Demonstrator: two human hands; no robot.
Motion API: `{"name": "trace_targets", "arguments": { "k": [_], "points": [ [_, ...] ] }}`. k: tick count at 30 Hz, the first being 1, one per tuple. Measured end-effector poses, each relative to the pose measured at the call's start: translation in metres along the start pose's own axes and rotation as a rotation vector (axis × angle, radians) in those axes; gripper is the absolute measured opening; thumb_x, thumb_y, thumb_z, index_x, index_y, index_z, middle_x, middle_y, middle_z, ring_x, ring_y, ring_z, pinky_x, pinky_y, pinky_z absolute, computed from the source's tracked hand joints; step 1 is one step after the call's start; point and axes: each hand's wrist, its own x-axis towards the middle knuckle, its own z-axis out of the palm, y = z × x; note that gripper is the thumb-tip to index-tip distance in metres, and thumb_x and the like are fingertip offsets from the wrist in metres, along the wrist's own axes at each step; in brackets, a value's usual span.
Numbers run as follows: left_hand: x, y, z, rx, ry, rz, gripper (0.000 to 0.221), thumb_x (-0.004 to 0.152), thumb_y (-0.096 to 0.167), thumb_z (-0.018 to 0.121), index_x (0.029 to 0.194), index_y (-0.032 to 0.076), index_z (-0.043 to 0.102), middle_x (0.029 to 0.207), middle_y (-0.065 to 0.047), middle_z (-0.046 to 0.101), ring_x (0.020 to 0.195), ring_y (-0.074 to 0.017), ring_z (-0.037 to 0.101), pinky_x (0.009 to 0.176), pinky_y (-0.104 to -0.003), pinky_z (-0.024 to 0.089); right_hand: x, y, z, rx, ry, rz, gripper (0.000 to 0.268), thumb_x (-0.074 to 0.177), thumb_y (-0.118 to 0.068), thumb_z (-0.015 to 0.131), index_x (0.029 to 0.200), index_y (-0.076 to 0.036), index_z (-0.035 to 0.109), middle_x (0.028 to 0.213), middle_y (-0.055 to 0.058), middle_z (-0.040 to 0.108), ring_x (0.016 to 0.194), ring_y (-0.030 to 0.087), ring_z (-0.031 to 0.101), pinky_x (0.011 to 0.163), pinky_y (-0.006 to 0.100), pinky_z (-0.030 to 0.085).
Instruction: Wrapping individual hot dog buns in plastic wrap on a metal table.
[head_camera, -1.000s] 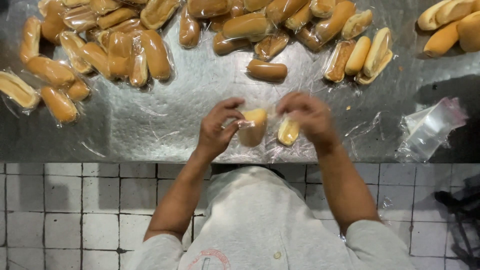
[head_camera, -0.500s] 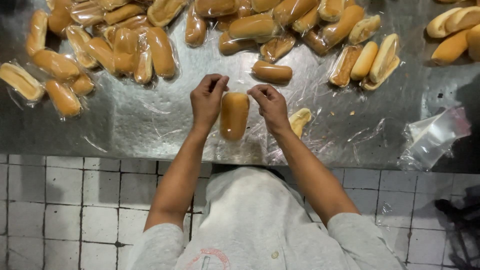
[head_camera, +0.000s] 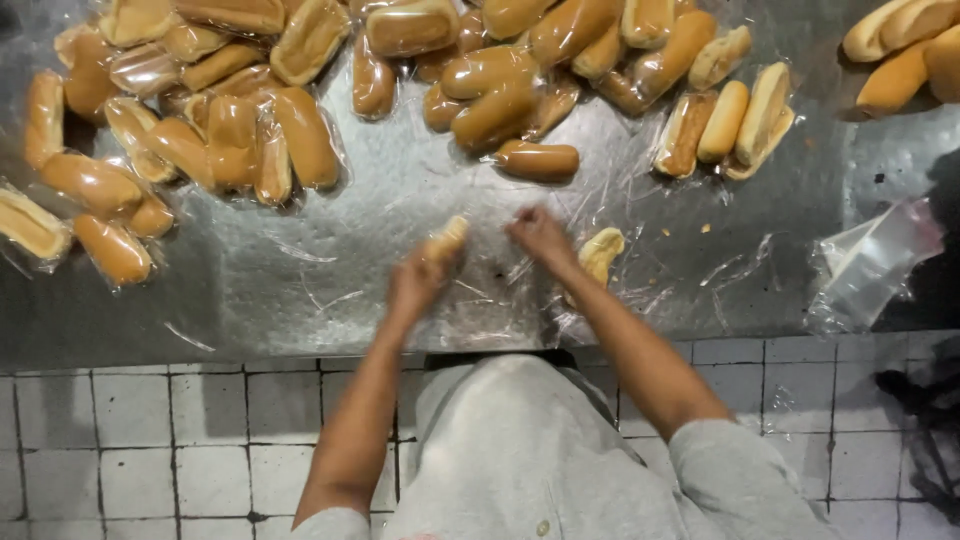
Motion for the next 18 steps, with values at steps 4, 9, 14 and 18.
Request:
{"name": "trace_targets", "arguments": {
  "k": [4, 9, 14, 18],
  "points": [
    [0.066, -0.05, -0.062, -1.132, 0.251, -0.229, 0.052, 0.099, 0.032, 0.066, 0.145, 0.008, 0.057, 0.144, -0.02, 0.059, 0.13, -0.0354, 0.06, 0.111, -0.05, 0.047, 0.035, -0.041, -0.057, -0.517, 0.187, -0.09, 0.074, 0.089, -0.031, 0.071, 0.151, -0.007, 0.04, 0.16, 0.017, 0.035, 0.115, 0.05, 0.065, 0.101, 0.061, 0.052],
    [0.054, -0.054, -0.071, -0.889, 0.241, -0.207, 0.035, 0.094, 0.048, 0.068, 0.114, 0.019, 0.068, 0.09, 0.006, 0.057, 0.079, -0.0075, 0.056, 0.075, -0.027, 0.045, 0.105, 0.027, -0.047, -0.835, 0.128, -0.224, 0.066, 0.081, -0.05, 0.074, 0.129, -0.006, 0.062, 0.116, 0.019, 0.068, 0.097, 0.047, 0.072, 0.083, 0.058, 0.055],
    [0.033, -0.024, 0.026, -0.696, -0.312, -0.256, 0.072, 0.086, 0.053, 0.077, 0.138, 0.015, 0.045, 0.129, -0.015, 0.05, 0.117, -0.0314, 0.049, 0.097, -0.05, 0.042, -0.069, -0.065, -0.025, -0.367, -0.135, -0.012, 0.059, 0.085, -0.056, 0.065, 0.115, -0.006, 0.07, 0.109, 0.024, 0.074, 0.107, 0.045, 0.071, 0.088, 0.055, 0.055],
    [0.042, 0.001, 0.07, -1.238, -0.254, -0.194, 0.048, 0.085, 0.016, 0.089, 0.126, 0.011, 0.065, 0.109, -0.009, 0.072, 0.1, -0.0213, 0.071, 0.089, -0.041, 0.058, -0.155, -0.121, -0.049, -0.177, -0.135, -0.119, 0.04, 0.092, -0.046, 0.062, 0.11, -0.012, 0.074, 0.111, 0.02, 0.075, 0.112, 0.044, 0.067, 0.093, 0.053, 0.053]
  ]
}}
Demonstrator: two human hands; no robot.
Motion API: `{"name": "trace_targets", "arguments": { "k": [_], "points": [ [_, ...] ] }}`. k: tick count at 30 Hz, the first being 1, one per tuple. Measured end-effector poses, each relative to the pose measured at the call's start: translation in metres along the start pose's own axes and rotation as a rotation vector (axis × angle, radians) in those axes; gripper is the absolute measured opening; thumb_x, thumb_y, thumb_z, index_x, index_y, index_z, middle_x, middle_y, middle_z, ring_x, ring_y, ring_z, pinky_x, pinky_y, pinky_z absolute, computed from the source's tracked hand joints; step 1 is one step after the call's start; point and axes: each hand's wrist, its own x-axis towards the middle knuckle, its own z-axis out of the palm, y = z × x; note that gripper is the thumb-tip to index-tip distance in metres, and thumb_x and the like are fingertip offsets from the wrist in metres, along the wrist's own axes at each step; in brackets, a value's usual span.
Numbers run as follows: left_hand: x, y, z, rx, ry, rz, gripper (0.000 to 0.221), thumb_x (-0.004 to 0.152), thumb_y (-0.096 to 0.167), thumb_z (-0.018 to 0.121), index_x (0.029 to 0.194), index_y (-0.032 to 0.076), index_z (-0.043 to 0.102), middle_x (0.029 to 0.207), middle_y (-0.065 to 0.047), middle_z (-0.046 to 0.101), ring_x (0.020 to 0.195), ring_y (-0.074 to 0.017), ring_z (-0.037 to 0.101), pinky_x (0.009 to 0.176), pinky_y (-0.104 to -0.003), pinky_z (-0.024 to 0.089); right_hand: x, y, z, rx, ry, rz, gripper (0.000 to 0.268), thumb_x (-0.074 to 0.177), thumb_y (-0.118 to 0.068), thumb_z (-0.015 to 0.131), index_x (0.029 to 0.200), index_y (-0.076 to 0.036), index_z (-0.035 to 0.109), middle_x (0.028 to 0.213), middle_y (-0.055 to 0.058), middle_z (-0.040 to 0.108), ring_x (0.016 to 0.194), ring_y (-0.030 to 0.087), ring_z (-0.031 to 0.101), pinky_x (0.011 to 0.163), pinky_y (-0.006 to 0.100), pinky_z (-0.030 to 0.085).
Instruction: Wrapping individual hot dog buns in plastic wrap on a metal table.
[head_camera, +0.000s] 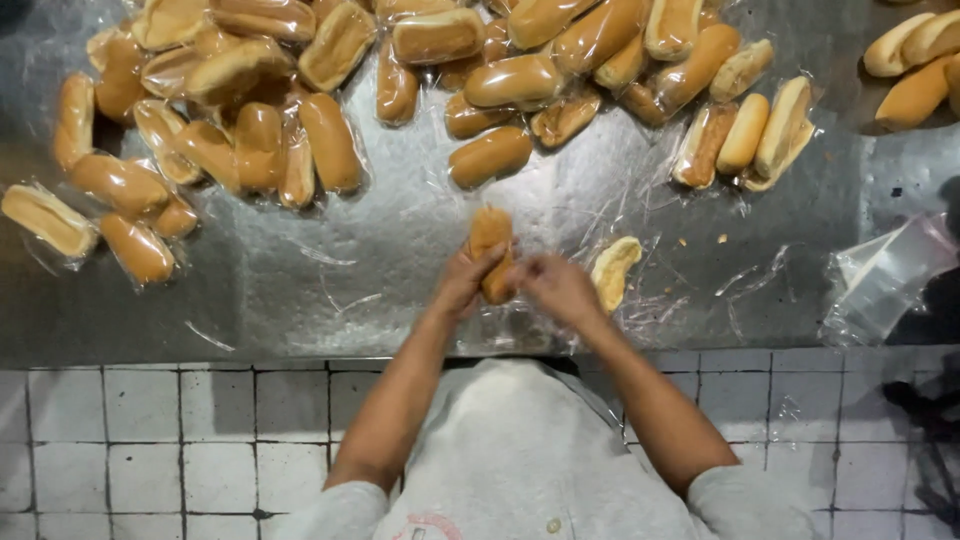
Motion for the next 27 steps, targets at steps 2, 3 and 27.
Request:
{"name": "trace_targets", "arguments": {
  "k": [2, 3, 27],
  "points": [
    [-0.007, 0.011, -0.007, 0.082, -0.157, 0.037, 0.045, 0.079, 0.007, 0.088, 0.119, 0.011, 0.069, 0.103, -0.007, 0.074, 0.093, -0.0193, 0.073, 0.083, -0.038, 0.059, 0.02, 0.023, -0.025, 0.132, 0.072, -0.067, 0.052, 0.084, -0.048, 0.074, 0.124, -0.016, 0.068, 0.124, 0.015, 0.069, 0.123, 0.038, 0.061, 0.096, 0.045, 0.053],
    [-0.011, 0.016, -0.009, 0.168, -0.314, 0.072, 0.043, 0.074, -0.001, 0.087, 0.113, 0.012, 0.072, 0.098, -0.006, 0.077, 0.086, -0.0172, 0.074, 0.078, -0.036, 0.061, 0.029, 0.036, -0.037, 0.267, 0.146, -0.133, 0.073, 0.076, -0.051, 0.086, 0.138, -0.02, 0.062, 0.137, 0.01, 0.063, 0.133, 0.032, 0.054, 0.1, 0.037, 0.052],
    [-0.092, 0.093, 0.08, 1.137, -0.155, 1.563, 0.012, 0.09, 0.011, 0.079, 0.083, 0.015, 0.071, 0.098, 0.002, 0.071, 0.083, -0.0181, 0.075, 0.073, -0.03, 0.063, -0.057, 0.003, -0.074, 0.135, 0.288, -0.874, 0.007, 0.09, -0.007, 0.08, 0.093, -0.002, 0.076, 0.09, 0.018, 0.073, 0.082, 0.035, 0.071, 0.074, 0.042, 0.054]
  ]
}}
